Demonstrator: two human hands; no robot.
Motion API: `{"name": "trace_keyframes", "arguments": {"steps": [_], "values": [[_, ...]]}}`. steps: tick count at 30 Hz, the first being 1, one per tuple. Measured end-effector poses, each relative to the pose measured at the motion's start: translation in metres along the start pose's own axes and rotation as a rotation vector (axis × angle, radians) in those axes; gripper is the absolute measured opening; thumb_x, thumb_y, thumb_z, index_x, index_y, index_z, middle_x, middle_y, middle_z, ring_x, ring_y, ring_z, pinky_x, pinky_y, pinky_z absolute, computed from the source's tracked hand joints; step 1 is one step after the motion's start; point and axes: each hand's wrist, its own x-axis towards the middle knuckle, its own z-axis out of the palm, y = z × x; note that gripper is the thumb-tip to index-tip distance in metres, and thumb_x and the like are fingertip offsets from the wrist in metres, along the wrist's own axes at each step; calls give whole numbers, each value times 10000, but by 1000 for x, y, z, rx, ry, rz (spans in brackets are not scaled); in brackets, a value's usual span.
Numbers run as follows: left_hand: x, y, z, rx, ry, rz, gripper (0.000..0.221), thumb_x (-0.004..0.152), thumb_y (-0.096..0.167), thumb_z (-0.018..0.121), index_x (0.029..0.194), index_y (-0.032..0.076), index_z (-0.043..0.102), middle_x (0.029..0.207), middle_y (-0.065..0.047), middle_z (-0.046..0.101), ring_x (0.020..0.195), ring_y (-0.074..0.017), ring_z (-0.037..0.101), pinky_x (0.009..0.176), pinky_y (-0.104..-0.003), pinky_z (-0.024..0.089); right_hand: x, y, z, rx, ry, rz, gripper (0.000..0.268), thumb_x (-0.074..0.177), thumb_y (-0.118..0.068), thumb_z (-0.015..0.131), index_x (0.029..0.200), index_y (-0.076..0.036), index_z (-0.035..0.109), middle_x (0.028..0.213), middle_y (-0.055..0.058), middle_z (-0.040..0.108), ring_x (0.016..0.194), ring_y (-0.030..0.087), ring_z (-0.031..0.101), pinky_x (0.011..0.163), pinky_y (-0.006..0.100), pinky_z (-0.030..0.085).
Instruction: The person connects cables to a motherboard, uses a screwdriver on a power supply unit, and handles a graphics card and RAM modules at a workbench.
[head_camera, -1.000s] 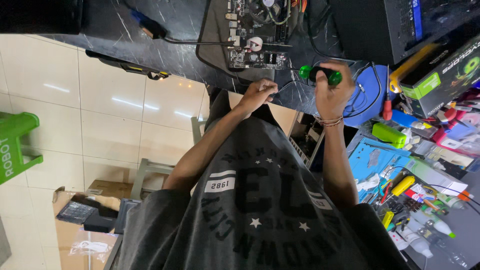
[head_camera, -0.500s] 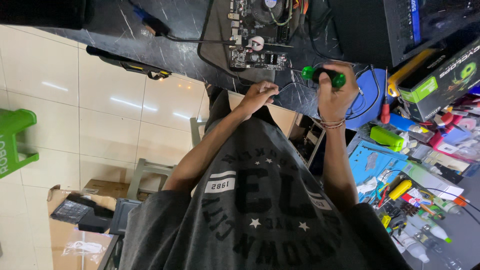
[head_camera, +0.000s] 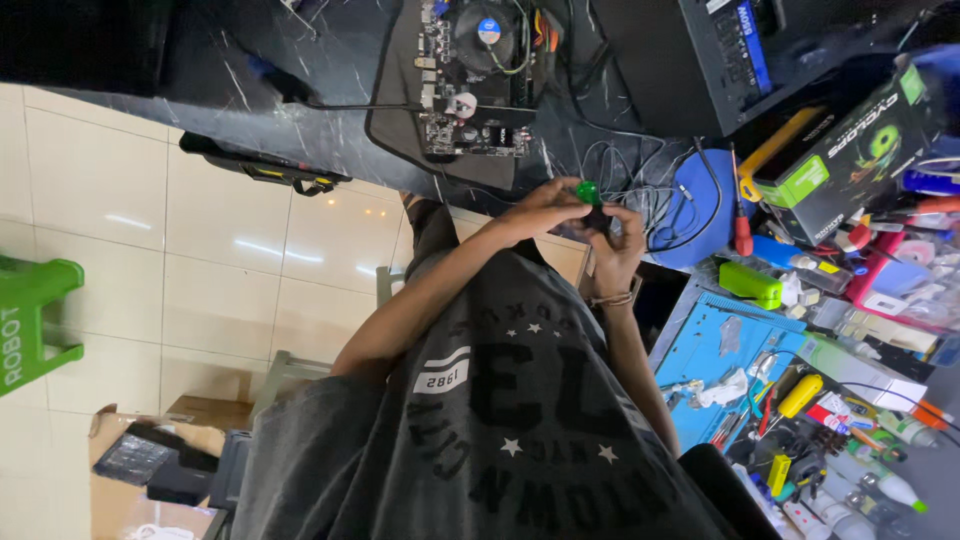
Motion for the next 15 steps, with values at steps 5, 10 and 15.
{"name": "trace_keyframes", "arguments": {"steps": [5, 10, 15], "values": [[14, -26, 11, -128, 146, 2, 787, 859, 253, 862, 1480, -20, 464, 1152, -223, 699, 1052, -310, 708, 906, -412, 612, 18, 14, -1, -239, -102, -74, 390, 782, 147, 715, 1140, 5, 654, 1119, 258, 673, 997, 508, 653, 733, 449, 596], [35, -59, 12, -136, 270, -12, 677, 936, 305, 792, 1482, 46, 486, 1310, -197, 660, 1156, -300, 675, 962, -413, 596, 43, 40, 19, -456, -109, -349, 335, 728, 54, 832, 984, -125, 712, 1163, 74, 631, 1007, 361, 692, 851, 421, 560], [18, -70, 18, -73, 439, -44, 512, 931, 317, 737, 1386, 139, 587, 1228, -98, 717, 974, -218, 745, 744, -334, 609, 69, 64, 28, -471, -199, -391, 436, 673, 24, 876, 1051, -129, 720, 1247, 108, 505, 1112, 410, 642, 922, 472, 577]]}}
